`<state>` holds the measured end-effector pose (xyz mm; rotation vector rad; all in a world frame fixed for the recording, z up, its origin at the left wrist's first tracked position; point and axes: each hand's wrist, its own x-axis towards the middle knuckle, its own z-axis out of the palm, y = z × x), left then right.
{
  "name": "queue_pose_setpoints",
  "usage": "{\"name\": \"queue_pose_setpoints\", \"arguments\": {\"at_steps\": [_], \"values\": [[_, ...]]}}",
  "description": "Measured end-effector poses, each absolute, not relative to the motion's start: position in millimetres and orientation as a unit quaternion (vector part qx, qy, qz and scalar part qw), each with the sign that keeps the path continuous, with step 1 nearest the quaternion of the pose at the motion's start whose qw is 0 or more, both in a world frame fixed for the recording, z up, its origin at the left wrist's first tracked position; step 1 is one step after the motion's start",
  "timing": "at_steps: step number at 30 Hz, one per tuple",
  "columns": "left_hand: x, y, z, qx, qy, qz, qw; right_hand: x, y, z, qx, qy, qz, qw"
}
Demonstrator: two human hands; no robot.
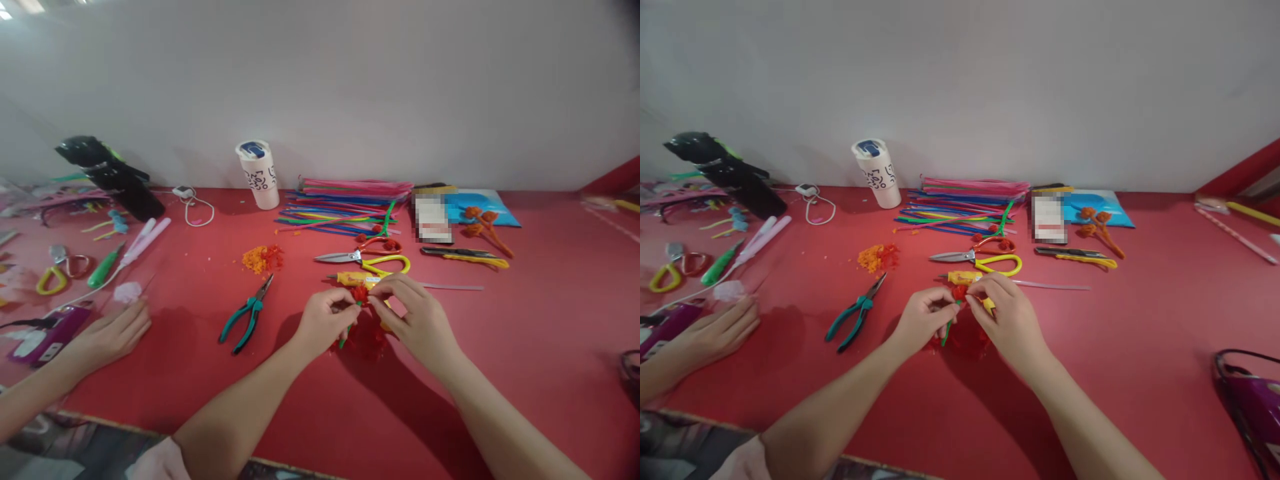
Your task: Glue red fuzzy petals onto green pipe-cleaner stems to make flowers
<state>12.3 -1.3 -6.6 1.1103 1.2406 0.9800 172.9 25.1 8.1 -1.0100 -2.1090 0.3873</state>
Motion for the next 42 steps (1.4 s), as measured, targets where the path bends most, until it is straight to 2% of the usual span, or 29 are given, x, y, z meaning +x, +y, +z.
{"name": "queue_pose_setpoints", "arguments": {"at_steps": [16, 21, 25, 31, 36, 39, 42], "values": [[14, -1, -14, 0.568, 0.529, 0.436, 0.455, 172, 26, 9, -0.418, -0.807, 0.17, 0.382], [16, -1, -15, 0.558, 0.531, 0.444, 0.458, 172, 25, 7, -0.435, -0.789, 0.184, 0.393], [18, 0, -11, 0.495, 0.523, 0.467, 0.513, 171, 25, 3, -0.492, -0.711, 0.272, 0.423], [15, 4, -7, 0.416, 0.49, 0.52, 0.562, 164, 20, 7, -0.488, -0.698, 0.418, 0.316], [18, 3, -8, 0.383, 0.455, 0.55, 0.587, 155, 14, 12, -0.483, -0.642, 0.509, 0.308], [17, 3, 1, 0.433, 0.474, 0.521, 0.563, 155, 13, 11, -0.487, -0.606, 0.539, 0.324], [3, 3, 24, 0.552, 0.517, 0.466, 0.46, 159, 16, 10, -0.488, -0.58, 0.548, 0.353]]}}
